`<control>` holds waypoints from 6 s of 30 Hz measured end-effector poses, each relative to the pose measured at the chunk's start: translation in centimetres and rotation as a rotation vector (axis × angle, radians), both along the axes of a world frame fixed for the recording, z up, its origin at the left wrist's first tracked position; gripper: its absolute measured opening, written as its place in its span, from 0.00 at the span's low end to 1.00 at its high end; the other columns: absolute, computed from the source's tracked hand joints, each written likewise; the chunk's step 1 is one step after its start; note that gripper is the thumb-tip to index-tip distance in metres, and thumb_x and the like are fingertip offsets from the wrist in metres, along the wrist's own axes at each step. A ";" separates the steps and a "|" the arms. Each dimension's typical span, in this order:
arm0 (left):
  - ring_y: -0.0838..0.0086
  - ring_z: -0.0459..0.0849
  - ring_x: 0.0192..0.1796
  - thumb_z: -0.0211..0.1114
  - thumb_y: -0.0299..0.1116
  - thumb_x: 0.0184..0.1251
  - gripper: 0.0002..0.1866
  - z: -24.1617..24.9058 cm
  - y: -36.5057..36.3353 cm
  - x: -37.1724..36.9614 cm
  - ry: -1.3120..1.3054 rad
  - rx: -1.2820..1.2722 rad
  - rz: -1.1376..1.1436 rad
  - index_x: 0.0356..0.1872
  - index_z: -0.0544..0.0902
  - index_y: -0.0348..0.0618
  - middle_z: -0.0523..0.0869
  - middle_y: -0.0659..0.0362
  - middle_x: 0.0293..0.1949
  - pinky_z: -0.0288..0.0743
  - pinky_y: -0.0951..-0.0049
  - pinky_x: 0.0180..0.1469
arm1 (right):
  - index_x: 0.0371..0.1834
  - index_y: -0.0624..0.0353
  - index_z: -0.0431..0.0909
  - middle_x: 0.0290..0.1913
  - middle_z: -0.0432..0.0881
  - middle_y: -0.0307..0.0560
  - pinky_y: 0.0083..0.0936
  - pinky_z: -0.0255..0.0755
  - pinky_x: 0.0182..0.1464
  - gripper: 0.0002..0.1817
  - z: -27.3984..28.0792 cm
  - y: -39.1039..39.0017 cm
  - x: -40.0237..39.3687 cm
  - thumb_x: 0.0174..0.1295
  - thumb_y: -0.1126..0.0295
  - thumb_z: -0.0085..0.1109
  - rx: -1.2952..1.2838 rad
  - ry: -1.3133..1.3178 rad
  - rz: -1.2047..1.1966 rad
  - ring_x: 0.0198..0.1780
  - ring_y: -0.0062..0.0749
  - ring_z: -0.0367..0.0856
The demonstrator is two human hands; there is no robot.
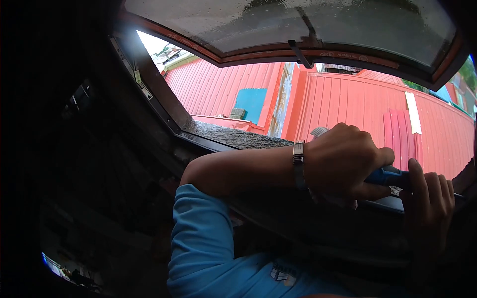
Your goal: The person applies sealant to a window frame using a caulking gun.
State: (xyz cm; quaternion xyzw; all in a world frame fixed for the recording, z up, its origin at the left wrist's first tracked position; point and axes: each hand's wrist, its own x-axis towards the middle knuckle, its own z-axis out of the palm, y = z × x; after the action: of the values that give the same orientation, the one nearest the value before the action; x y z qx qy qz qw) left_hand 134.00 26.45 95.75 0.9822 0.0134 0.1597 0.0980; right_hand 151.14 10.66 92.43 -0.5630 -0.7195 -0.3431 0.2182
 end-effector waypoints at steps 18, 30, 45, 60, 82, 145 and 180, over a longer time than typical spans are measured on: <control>0.67 0.78 0.13 0.62 0.32 0.52 0.10 -0.9 -0.6 -0.2 -0.352 0.404 -0.053 0.24 0.78 0.33 0.74 0.54 0.09 0.67 0.69 0.13 | 0.51 0.57 0.80 0.29 0.80 0.44 0.26 0.70 0.30 0.16 -0.1 1.3 0.4 0.58 0.74 0.64 0.189 -0.222 0.070 0.28 0.33 0.79; 0.54 0.81 0.22 0.69 0.40 0.47 0.15 0.3 0.1 0.9 0.001 -0.322 -0.013 0.20 0.80 0.36 0.78 0.48 0.14 0.75 0.61 0.28 | 0.54 0.69 0.73 0.31 0.76 0.54 0.36 0.73 0.35 0.21 0.3 0.8 -1.0 0.56 0.77 0.62 -0.013 -0.022 -0.025 0.32 0.41 0.78; 0.51 0.81 0.22 0.69 0.39 0.48 0.16 0.6 -0.7 0.5 -0.024 -0.190 0.032 0.27 0.78 0.35 0.79 0.46 0.17 0.74 0.56 0.25 | 0.51 0.67 0.72 0.32 0.77 0.59 0.46 0.76 0.39 0.16 -1.3 0.4 -0.8 0.60 0.76 0.59 -0.003 -0.090 -0.106 0.35 0.47 0.81; 0.59 0.85 0.28 0.61 0.35 0.46 0.11 -1.8 0.5 0.4 -0.239 0.089 -0.164 0.26 0.82 0.37 0.85 0.50 0.25 0.73 0.65 0.25 | 0.46 0.64 0.77 0.31 0.80 0.53 0.36 0.77 0.36 0.14 -0.7 5.1 -1.8 0.58 0.73 0.62 0.212 -0.266 0.013 0.33 0.41 0.81; 0.73 0.79 0.16 0.62 0.41 0.55 0.12 -0.2 -0.3 -5.0 -0.442 0.605 0.147 0.29 0.79 0.43 0.81 0.62 0.21 0.68 0.68 0.17 | 0.41 0.58 0.83 0.36 0.84 0.43 0.26 0.78 0.39 0.14 1.0 -0.9 -1.5 0.55 0.63 0.70 0.448 -0.245 -0.022 0.36 0.33 0.83; 0.52 0.84 0.37 0.63 0.59 0.57 0.28 -46.7 -42.7 -37.5 -0.652 -0.776 2.154 0.52 0.78 0.50 0.85 0.53 0.27 0.77 0.55 0.38 | 0.47 0.68 0.72 0.41 0.81 0.54 0.28 0.76 0.43 0.10 -18.7 -2.0 -39.6 0.69 0.73 0.48 -0.994 1.147 1.345 0.41 0.34 0.81; 0.47 0.82 0.45 0.62 0.51 0.56 0.24 -59.4 -58.7 -15.4 -0.190 -0.953 3.038 0.45 0.82 0.41 0.84 0.42 0.42 0.75 0.56 0.47 | 0.38 0.65 0.76 0.22 0.73 0.41 0.27 0.59 0.19 0.21 -21.4 18.1 -53.4 0.65 0.53 0.55 -1.836 1.057 0.804 0.17 0.24 0.65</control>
State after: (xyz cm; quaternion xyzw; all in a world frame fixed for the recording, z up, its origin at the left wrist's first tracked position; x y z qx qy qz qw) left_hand 118.61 -32.27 36.35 0.0753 -0.9768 -0.1439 -0.1399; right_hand 97.76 28.75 71.05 -0.3123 -0.6455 0.6907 0.0935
